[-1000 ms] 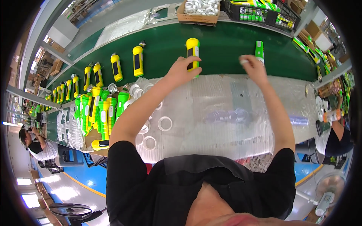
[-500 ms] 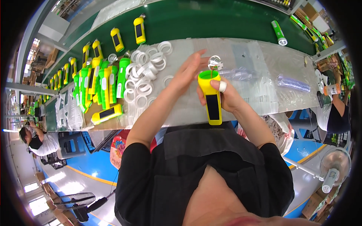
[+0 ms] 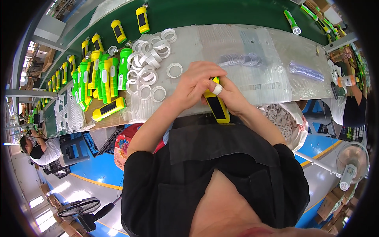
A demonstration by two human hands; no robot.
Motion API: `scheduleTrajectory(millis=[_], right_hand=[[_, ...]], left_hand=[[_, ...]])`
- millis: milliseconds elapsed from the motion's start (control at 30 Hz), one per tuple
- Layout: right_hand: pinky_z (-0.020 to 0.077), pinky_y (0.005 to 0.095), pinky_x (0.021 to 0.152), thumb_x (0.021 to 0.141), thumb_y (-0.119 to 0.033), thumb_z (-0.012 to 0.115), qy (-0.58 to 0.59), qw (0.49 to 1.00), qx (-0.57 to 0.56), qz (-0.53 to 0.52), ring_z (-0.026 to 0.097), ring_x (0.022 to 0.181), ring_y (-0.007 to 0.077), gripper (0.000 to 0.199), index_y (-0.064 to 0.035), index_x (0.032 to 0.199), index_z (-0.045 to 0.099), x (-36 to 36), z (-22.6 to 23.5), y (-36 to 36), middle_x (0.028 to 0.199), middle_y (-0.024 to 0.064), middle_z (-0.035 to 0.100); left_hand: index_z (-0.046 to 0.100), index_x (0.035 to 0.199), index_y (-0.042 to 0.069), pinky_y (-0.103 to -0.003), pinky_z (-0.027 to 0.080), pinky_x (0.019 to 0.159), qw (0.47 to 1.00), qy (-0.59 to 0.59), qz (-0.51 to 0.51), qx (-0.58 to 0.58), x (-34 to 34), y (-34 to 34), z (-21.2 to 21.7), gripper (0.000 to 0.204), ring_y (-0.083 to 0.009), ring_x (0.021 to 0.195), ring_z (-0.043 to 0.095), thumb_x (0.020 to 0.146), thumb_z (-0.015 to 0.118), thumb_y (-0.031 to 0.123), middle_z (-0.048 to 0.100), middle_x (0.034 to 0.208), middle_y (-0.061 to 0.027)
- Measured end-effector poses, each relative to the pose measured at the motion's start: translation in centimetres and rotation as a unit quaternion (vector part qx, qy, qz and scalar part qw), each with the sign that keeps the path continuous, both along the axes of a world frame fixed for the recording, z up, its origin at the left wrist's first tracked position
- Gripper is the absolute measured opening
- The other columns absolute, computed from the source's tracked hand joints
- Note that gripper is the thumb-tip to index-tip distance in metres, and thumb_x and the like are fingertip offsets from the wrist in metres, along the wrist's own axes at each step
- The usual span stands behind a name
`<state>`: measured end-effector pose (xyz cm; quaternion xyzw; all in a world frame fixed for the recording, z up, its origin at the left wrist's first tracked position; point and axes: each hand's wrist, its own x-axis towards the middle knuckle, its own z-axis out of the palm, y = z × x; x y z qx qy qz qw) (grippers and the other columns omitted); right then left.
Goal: Assembling plastic flashlight components and checking parts on a production line.
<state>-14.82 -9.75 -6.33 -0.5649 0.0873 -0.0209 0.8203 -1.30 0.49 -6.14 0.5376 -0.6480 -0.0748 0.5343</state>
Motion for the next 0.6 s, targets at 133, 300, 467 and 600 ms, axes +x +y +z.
scheduleTrajectory(millis=[133, 300, 467, 600], right_hand=[[0.05, 0.0314, 0.069, 0.098, -0.031, 0.055, -0.037, 0.989, 0.091, -0.112, 0.06, 0.077, 0.0171, 0.039, -0.0056, 0.126, 0.047, -0.5, -0.9, -1.0, 0.096, 0.0099, 0.061], [0.0494, 0.0312, 0.067, 0.099, -0.03, 0.05, -0.028, 0.976, 0.096, -0.194, 0.061, 0.072, 0.0183, 0.036, -0.0092, 0.129, 0.048, -2.7, -1.0, -3.6, 0.088, 0.0113, 0.062], [0.0491, 0.0311, 0.067, 0.1, -0.028, 0.049, -0.025, 0.98, 0.083, -0.18, 0.06, 0.072, 0.0178, 0.034, -0.0087, 0.128, 0.048, -3.4, -0.8, -3.8, 0.088, 0.0116, 0.062], [0.048, 0.0313, 0.066, 0.097, -0.037, 0.051, -0.022, 0.99, 0.032, -0.136, 0.059, 0.073, 0.0195, 0.043, -0.0067, 0.128, 0.047, -2.8, -0.3, -3.1, 0.088, 0.0127, 0.06]], left_hand=[[0.061, 0.119, 0.004, -0.042, 0.037, 0.101, 0.992, 0.115, 0.041, -0.016, -1.4, -2.0, -0.6, 0.034, -0.0336, 0.113, 0.056, 0.1, 0.042, 0.025, 0.062, 0.119, -0.0142], [0.062, 0.117, 0.004, -0.04, 0.044, 0.091, 0.968, -0.063, 0.228, 0.078, 0.7, -6.2, -5.5, 0.04, -0.034, 0.11, 0.055, 0.085, 0.069, 0.029, 0.061, 0.118, -0.0144], [0.062, 0.12, 0.006, -0.04, 0.045, 0.088, 0.969, -0.125, 0.189, 0.098, 2.0, -6.3, -6.9, 0.045, -0.0313, 0.105, 0.055, 0.083, 0.072, 0.029, 0.061, 0.111, -0.0127], [0.062, 0.124, 0.012, -0.038, 0.044, 0.088, 0.985, 0.068, 0.127, 0.09, 0.1, -3.5, -1.6, 0.039, -0.0294, 0.105, 0.052, 0.088, 0.067, 0.025, 0.057, 0.109, -0.0122]])
